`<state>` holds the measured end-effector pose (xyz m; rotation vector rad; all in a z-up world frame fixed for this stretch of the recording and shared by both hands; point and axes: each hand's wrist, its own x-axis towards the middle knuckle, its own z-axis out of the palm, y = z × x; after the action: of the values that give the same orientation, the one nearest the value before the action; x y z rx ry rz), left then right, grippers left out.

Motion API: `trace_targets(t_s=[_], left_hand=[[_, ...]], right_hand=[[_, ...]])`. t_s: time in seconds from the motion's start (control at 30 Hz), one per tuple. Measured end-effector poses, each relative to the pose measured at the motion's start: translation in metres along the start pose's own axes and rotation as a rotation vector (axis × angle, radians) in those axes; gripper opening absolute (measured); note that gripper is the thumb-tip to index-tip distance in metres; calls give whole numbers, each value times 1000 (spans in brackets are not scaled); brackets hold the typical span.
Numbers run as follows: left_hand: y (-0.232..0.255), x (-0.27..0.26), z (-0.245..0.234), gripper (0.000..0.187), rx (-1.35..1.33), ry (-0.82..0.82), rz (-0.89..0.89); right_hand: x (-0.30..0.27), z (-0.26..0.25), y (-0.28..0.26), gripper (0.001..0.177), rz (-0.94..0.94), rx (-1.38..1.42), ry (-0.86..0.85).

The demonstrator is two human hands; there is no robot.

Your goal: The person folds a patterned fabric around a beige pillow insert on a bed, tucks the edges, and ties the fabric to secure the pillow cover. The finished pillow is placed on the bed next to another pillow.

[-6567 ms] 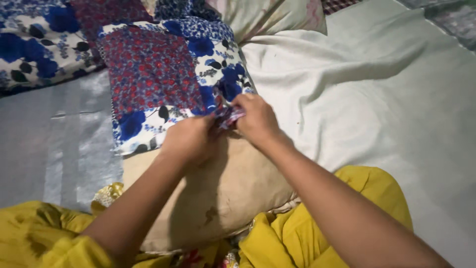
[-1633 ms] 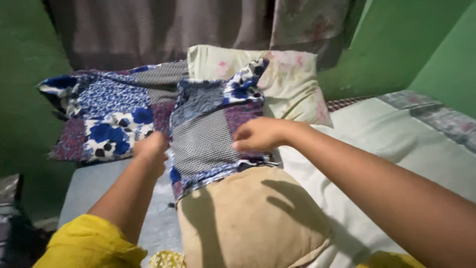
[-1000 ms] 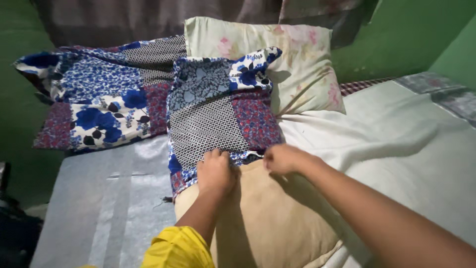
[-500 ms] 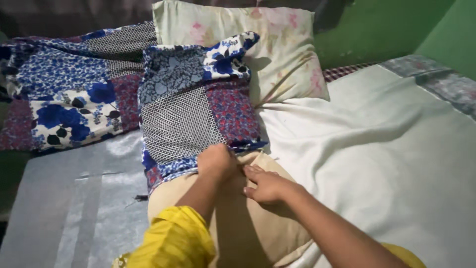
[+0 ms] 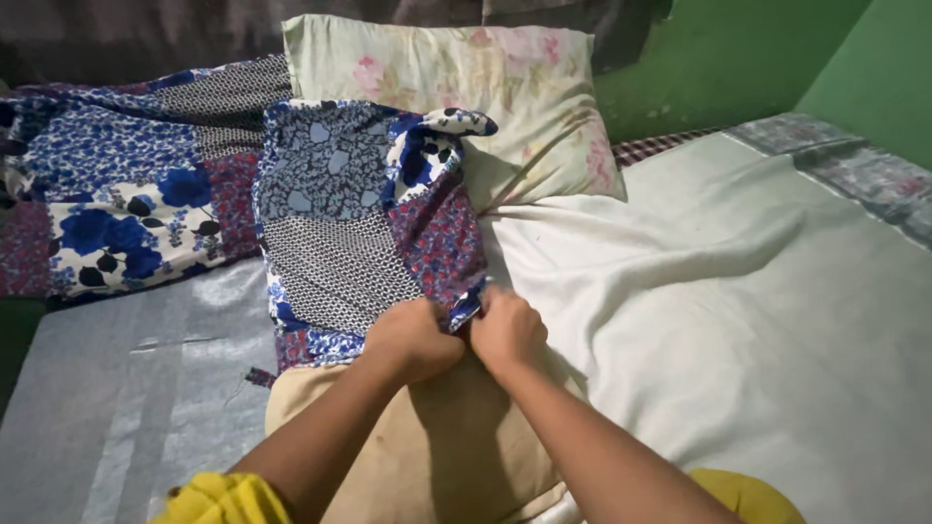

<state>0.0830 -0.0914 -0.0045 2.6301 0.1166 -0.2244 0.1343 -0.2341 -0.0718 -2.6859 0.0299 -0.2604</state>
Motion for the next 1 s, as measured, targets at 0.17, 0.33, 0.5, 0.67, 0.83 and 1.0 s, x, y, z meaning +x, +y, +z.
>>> trace_targets(t_s=[0.17,0.33,0.5,0.67,0.83,1.0], left_hand=[[-1,7,25,36,213,191,74],[4,30,68,18,367,346,105],[49,-3,74,96,120,107,-179],[83,-40,72,144,210,66,-129],[72,-43,79,130,233,341,-28],[54,-41,66,102,192,445,34]], right_hand=[[52,28,39,22,33,43,89],[81,43,99,34,174,130,-235],[66,46,137,33,393,539,-554],[55,6,132,34,-61,-114,-495],[-2,-62,107,25,-272,-209,-402],[-36,-95,93,29,-476,-278,-276]])
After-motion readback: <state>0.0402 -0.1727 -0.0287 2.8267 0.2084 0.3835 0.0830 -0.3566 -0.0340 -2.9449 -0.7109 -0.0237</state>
